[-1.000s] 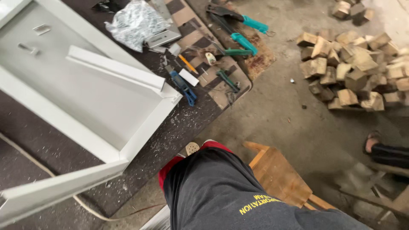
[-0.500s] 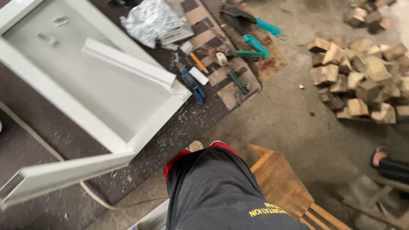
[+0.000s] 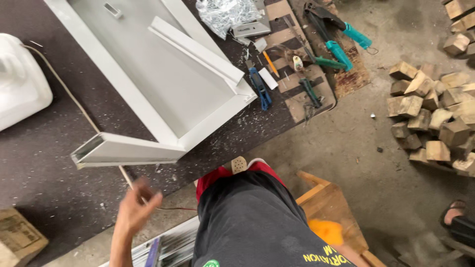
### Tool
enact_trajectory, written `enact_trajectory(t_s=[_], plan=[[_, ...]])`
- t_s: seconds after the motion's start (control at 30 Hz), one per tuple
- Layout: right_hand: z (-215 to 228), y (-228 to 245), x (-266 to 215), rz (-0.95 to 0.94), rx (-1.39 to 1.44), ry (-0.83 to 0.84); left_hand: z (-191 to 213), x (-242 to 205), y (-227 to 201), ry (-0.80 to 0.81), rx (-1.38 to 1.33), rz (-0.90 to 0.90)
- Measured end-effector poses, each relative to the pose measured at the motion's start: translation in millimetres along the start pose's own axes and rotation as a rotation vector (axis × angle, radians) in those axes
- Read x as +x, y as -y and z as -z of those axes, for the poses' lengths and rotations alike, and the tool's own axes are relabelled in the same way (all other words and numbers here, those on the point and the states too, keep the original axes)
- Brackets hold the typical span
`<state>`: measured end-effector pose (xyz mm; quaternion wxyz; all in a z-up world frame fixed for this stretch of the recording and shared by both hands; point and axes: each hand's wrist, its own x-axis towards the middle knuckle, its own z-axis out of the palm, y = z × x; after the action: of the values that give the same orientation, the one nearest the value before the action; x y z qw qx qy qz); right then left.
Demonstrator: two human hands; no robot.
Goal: The person assembles a white window frame on a workbench. They use a yellow power drill to make holes in the frame and a pair of pliers to cut and secure metal fasteners. The person repeatedly positions the frame, drills, and fastens components to complete the assembly.
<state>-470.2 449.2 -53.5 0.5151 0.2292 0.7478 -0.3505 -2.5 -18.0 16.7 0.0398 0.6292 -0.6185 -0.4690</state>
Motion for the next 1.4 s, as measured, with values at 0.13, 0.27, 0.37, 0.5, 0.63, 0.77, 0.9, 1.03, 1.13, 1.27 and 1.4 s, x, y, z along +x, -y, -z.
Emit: enact_trajectory(t_s=[0.13, 0.27, 0.37, 0.5, 0.63, 0.77, 0.9, 1.03, 1.13, 1.27, 1.4], plan=[[15, 10, -7, 0.089, 0.344, -0.047, 24, 39, -47, -0.146, -0.127, -0.403], [-4, 7, -8, 0.428, 0.644, -0.078, 27, 66, -54, -0.059, -0.109, -0.436], [-34, -7, -20, 0.581, 0.748, -0.141, 32, 78, -47, 0.045, -0.19, -0.524], [-89, -31, -58, 0.941, 0.887, -0.015, 33, 99, -43, 0.174, -0.136, -0.545], [-148, -30, -101, 1.179, 0.961, 0.095, 32, 111, -49, 0.21, 0.082, -0.704], [-179, 0, -148, 1.008, 0.871, 0.33, 26, 105, -59, 0.178, 0.093, -0.84], [-238, 20, -130, 1.012, 0.775, 0.254, 10, 101, -68, -0.023, 0.157, -1.129], [-252, 8, -109, 1.103, 0.538, 0.331, -6, 92, -61, 0.015, 0.12, -0.881], [-250, 7, -97, 1.127, 0.384, 0.398, -12, 97, -62, -0.054, 0.148, -0.944], [-247, -2, -94, 1.072, 0.305, 0.489, -22, 93, -61, 0.021, 0.141, -0.878], [-243, -7, -87, 1.008, 0.261, 0.585, -31, 87, -58, -0.012, 0.056, -1.105]])
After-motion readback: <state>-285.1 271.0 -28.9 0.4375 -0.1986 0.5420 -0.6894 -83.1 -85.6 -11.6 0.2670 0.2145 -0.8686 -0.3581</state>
